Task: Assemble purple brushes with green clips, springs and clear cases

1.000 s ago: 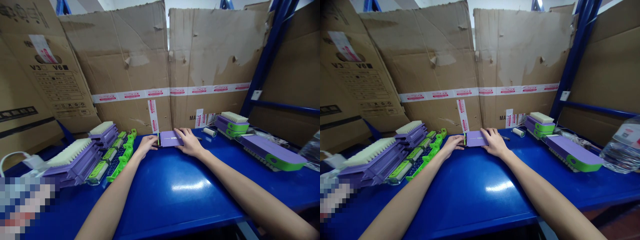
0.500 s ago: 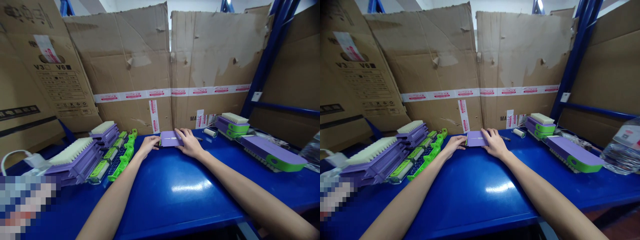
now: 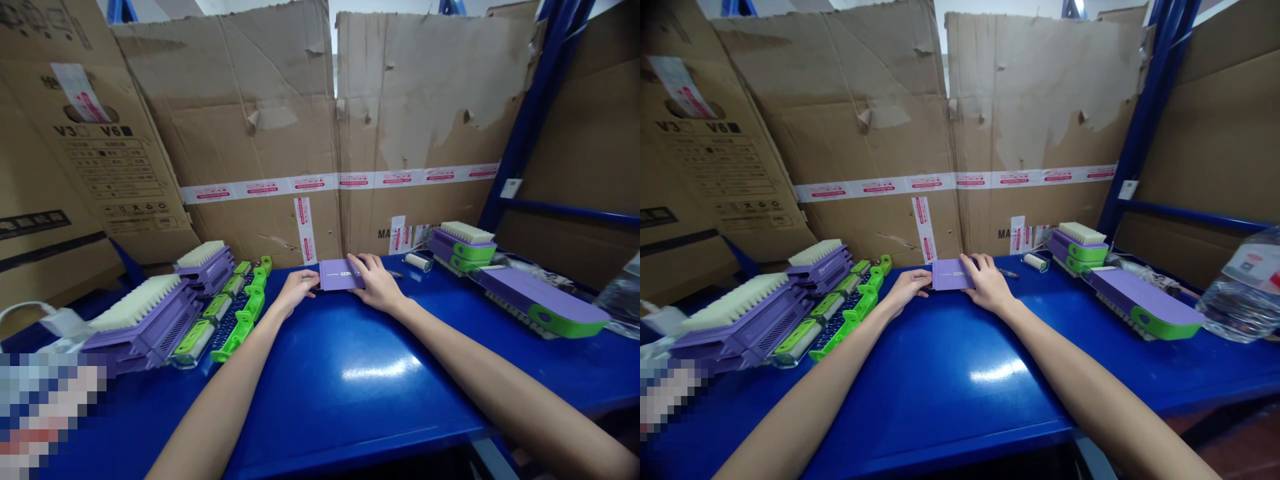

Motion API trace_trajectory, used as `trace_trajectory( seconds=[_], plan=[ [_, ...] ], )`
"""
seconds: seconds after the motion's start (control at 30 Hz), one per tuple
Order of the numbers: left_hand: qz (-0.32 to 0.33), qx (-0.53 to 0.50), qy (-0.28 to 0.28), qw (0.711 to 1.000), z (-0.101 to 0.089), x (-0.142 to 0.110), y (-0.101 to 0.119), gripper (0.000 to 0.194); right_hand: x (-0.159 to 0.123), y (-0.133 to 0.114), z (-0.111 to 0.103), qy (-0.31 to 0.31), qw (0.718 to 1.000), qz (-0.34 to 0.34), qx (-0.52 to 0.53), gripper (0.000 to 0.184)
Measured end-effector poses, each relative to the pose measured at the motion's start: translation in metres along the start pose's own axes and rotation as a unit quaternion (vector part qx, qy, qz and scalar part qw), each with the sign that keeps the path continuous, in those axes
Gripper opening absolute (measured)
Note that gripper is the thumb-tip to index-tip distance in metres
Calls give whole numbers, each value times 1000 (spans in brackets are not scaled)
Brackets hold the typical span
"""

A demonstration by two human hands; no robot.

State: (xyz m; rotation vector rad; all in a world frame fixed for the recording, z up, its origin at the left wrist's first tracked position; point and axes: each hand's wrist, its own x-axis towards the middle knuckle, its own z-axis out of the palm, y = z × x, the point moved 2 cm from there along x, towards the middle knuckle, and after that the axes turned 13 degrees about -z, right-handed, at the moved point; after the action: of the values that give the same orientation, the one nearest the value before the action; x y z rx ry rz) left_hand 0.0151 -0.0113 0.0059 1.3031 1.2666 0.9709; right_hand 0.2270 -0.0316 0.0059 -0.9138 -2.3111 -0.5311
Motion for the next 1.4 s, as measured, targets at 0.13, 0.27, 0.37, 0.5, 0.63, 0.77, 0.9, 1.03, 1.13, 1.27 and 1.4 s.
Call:
trace_trajectory(
  seconds=[0.13,0.27,0.37,0.5,0.63,0.77,0.9,1.03,1.13,1.27,1.4],
  plan=[
    [12,32,-6,999,1,1,-1,26,0,0,0,-3,1000,-5,-1,76],
    [20,35,-20,999,1,2,-3,31,-1,1,2,-1,1000,0,-5,76],
    [24,19,-28,999,1,4,-4,36,-1,2,3,1,1000,0,-1,76],
    [10,-14,-15,1000,0,6,-6,45,-1,2,3,0,1000,-8,7,77],
    [1,-31,-4,1000,1,6,-6,44,-1,1,3,2,1000,-6,21,78],
    [-25,-50,31,998,2,5,-3,29,0,1,3,8,999,-1,32,79],
    [-36,-77,32,996,1,3,1,30,0,2,4,22,998,-4,63,81],
    [-5,-17,33,999,1,1,2,50,0,2,5,29,994,8,105,80],
    [-3,10,49,999,2,2,1,39,1,2,6,38,991,23,128,76],
    [-11,-15,70,997,2,4,0,30,3,8,3,38,993,27,107,63],
    [-49,-42,120,991,2,2,2,28,2,27,-7,30,996,78,12,43]
  ],
)
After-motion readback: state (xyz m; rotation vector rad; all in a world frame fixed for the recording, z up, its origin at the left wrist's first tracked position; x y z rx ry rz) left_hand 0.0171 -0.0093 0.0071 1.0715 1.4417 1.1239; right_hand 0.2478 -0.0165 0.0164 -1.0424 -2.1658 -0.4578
